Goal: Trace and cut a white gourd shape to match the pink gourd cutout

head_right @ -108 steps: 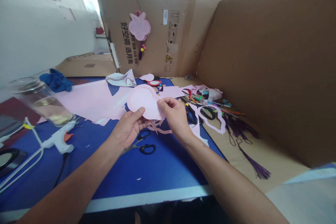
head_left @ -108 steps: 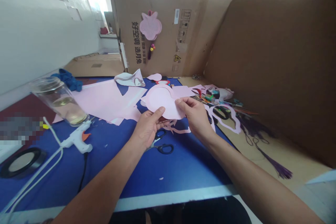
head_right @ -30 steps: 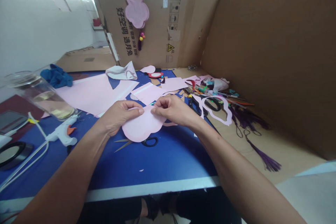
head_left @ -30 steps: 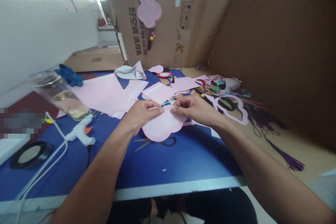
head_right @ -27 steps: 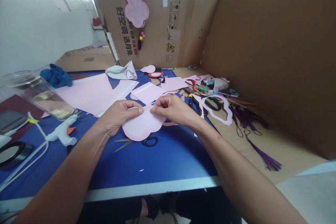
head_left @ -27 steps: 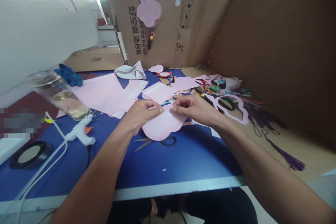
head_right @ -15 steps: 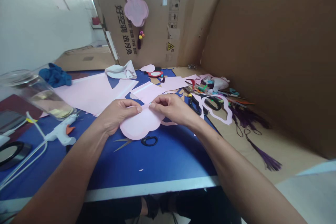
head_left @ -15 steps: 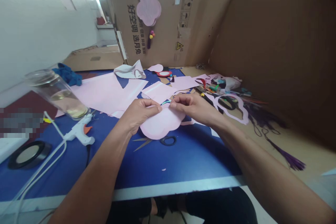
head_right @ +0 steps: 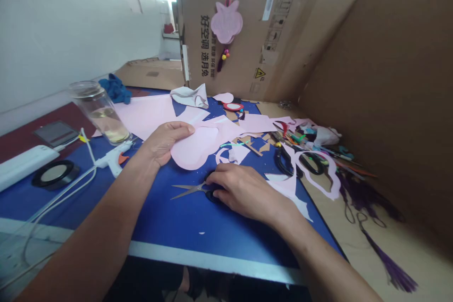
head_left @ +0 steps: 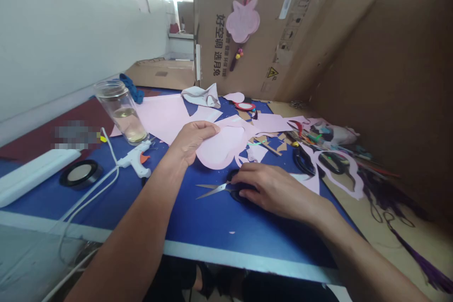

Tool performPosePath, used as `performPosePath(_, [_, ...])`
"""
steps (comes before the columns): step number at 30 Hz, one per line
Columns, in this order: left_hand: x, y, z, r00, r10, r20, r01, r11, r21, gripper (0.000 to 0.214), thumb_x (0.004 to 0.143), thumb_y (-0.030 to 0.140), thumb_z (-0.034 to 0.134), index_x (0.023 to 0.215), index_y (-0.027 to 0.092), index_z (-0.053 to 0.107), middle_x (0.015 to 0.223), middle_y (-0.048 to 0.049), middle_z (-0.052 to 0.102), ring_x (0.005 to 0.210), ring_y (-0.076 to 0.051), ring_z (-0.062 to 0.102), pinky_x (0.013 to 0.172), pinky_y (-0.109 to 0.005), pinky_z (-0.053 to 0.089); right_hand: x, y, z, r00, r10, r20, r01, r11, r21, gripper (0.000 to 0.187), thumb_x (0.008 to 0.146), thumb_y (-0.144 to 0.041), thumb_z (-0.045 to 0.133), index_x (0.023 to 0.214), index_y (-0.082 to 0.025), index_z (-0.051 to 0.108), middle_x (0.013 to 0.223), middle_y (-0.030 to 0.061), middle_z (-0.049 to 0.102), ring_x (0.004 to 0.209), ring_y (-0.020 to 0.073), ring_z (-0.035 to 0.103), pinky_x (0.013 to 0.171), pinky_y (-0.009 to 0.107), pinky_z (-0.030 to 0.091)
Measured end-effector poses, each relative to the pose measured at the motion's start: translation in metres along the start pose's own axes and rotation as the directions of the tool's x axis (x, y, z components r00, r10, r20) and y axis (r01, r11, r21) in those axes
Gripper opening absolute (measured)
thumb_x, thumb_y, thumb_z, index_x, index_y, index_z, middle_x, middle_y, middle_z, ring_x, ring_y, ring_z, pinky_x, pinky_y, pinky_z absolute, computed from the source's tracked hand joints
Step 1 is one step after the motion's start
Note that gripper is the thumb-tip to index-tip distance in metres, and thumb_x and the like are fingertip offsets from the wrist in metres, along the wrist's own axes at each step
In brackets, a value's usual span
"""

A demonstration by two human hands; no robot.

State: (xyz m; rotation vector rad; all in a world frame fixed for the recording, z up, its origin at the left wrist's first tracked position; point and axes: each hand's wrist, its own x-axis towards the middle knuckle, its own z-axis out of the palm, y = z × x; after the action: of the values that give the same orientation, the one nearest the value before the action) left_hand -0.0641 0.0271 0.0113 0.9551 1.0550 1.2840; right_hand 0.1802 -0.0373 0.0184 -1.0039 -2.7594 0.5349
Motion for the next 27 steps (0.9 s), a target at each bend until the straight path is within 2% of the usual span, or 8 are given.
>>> performPosePath(3, [0.0, 0.0, -0.001, 1.0, -0.002, -0.009, 0.002, 1.0, 0.003, 0.03, 0.054, 0.03, 0.095, 0.074, 0.017, 0.078, 0.077, -0.0043, 0.076, 0.073, -0.019, 0.07, 0.072, -0.032, 0.056, 0.001, 0.0, 0.006, 1.0, -0.001, 0.028, 0.002, 0.999, -0.042, 0.027, 0.102, -0.015, 0.062, 0.122, -0.025, 0.077, 0.117, 0.0073, 0.074, 0.102, 0.0226, 0.071, 0.085, 0.033, 0.052])
performPosePath(6, [0.0, 0.0, -0.001, 1.0, -0.007, -0.017, 0.007, 1.0, 0.009, 0.028, 0.055, 0.03, 0.094, 0.074, 0.017, 0.078, 0.078, -0.0046, 0.077, 0.074, -0.019, 0.07, 0.073, -0.033, 0.056, 0.002, 0.001, 0.006, 0.998, 0.019, 0.061, -0.016, 0.998, -0.053, 0.027, 0.099, -0.014, 0.068, 0.122, -0.025, 0.078, 0.116, 0.0073, 0.072, 0.101, 0.0225, 0.07, 0.084, 0.033, 0.053])
performPosePath(10, [0.002, -0.001, -0.002, 1.0, -0.017, -0.022, 0.016, 1.0, -0.006, 0.032, 0.053, 0.03, 0.096, 0.075, 0.017, 0.078, 0.077, -0.0047, 0.077, 0.072, -0.019, 0.07, 0.07, -0.031, 0.055, 0.003, 0.0, 0.005, 1.0, 0.003, 0.026, -0.001, 0.997, -0.074, 0.02, 0.096, -0.013, 0.071, 0.112, -0.023, 0.079, 0.122, 0.009, 0.066, 0.107, 0.0227, 0.067, 0.088, 0.034, 0.052])
performPosePath(16, [0.002, 0.0, -0.003, 0.999, -0.039, -0.032, 0.038, 0.999, -0.024, 0.037, 0.049, 0.034, 0.098, 0.074, 0.016, 0.077, 0.076, -0.0041, 0.076, 0.071, -0.019, 0.069, 0.068, -0.031, 0.054, 0.003, -0.002, 0.002, 0.996, -0.013, 0.089, 0.017, 0.998, -0.055, 0.014, 0.093, -0.014, 0.072, 0.103, -0.023, 0.075, 0.121, 0.0048, 0.067, 0.1, 0.0195, 0.067, 0.081, 0.03, 0.048])
performPosePath(21, [0.001, 0.002, -0.004, 0.998, -0.038, -0.04, 0.037, 0.999, -0.026, 0.038, 0.048, 0.035, 0.098, 0.074, 0.016, 0.077, 0.077, -0.0042, 0.076, 0.073, -0.019, 0.07, 0.07, -0.031, 0.054, 0.005, -0.012, 0.001, 0.992, -0.015, 0.125, 0.036, 0.985, -0.17, 0.008, 0.095, -0.017, 0.067, 0.098, -0.02, 0.073, 0.116, 0.007, 0.07, 0.094, 0.0206, 0.068, 0.076, 0.032, 0.047])
performPosePath(27, [0.004, 0.0, -0.007, 0.999, -0.018, -0.051, 0.018, 1.0, 0.011, 0.032, 0.053, 0.035, 0.094, 0.073, 0.017, 0.078, 0.077, -0.0039, 0.075, 0.074, -0.018, 0.067, 0.071, -0.03, 0.05, 0.002, -0.026, 0.008, 0.99, 0.012, 0.14, 0.037, 0.94, -0.339, 0.019, 0.095, -0.009, 0.054, 0.101, -0.014, 0.071, 0.11, 0.0131, 0.072, 0.095, 0.0266, 0.07, 0.086, 0.04, 0.054])
